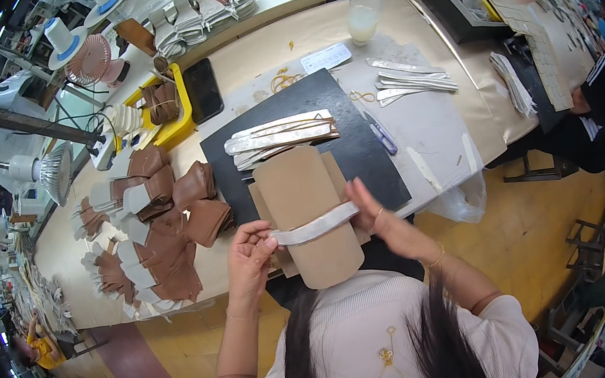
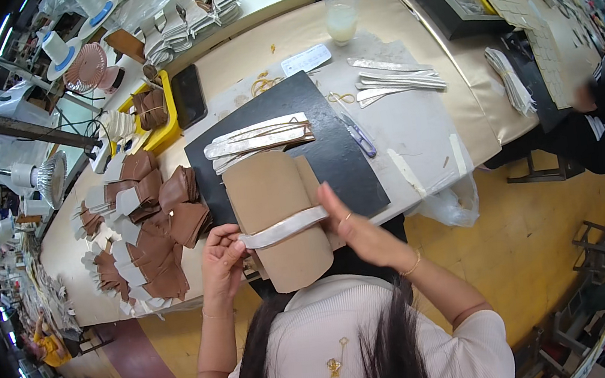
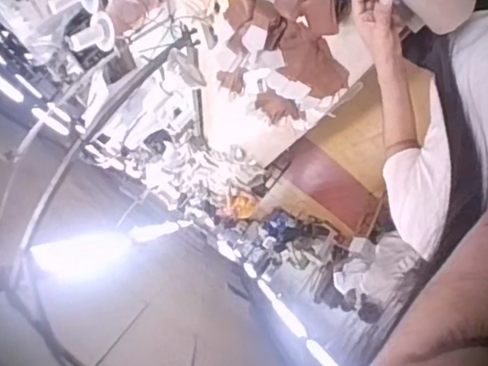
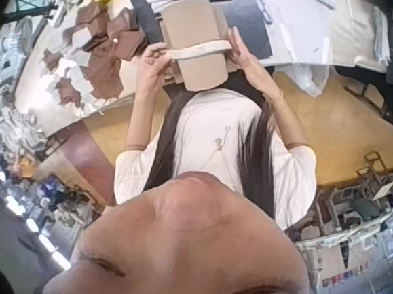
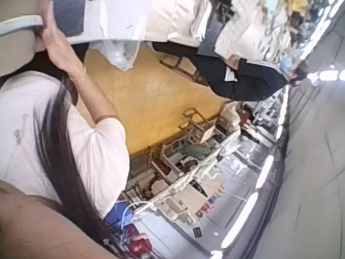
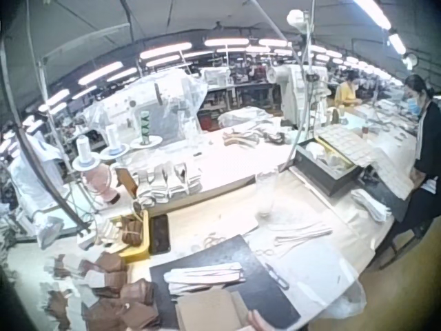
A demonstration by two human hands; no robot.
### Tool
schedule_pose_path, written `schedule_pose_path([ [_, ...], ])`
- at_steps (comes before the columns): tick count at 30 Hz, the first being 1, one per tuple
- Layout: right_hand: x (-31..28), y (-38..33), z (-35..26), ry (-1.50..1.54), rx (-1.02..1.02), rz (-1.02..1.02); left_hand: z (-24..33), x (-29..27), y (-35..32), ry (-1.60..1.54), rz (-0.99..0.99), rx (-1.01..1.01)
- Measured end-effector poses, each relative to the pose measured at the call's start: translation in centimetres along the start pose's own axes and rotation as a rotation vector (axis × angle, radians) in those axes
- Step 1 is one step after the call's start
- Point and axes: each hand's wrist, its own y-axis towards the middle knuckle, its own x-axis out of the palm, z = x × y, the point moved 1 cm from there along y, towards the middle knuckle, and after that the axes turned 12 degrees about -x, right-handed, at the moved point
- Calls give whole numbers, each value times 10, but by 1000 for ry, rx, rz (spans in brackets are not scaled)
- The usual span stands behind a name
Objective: The person assembles leather goods by attaching white strips to brown leather pieces using a cardboard template. They repeatedly pick up strips, align them on the template, and place the assembled pieces aside. The person also briefly counts and stores banknotes in their pocket.
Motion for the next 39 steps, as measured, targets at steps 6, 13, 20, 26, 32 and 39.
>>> schedule_pose_path([
  [6, -73, 31, -22, -450, -61, 391, 65, 58, 0, 422, -169, 309],
  [13, -161, 69, -33, -1241, -255, 508, 109, 78, 63, 493, -78, 283],
  [20, -229, 122, -8, -1493, -228, 373, 106, -2, 135, 1065, 365, 75],
  [26, -256, 145, 11, -1585, -256, 174, 98, -13, 108, 1321, 550, 502],
  [32, -262, 148, 11, -1446, -183, 80, 118, -46, 10, 877, 495, 304],
  [39, -266, 153, 6, -1469, -30, 8, 112, -252, -116, 432, 1258, 374],
])
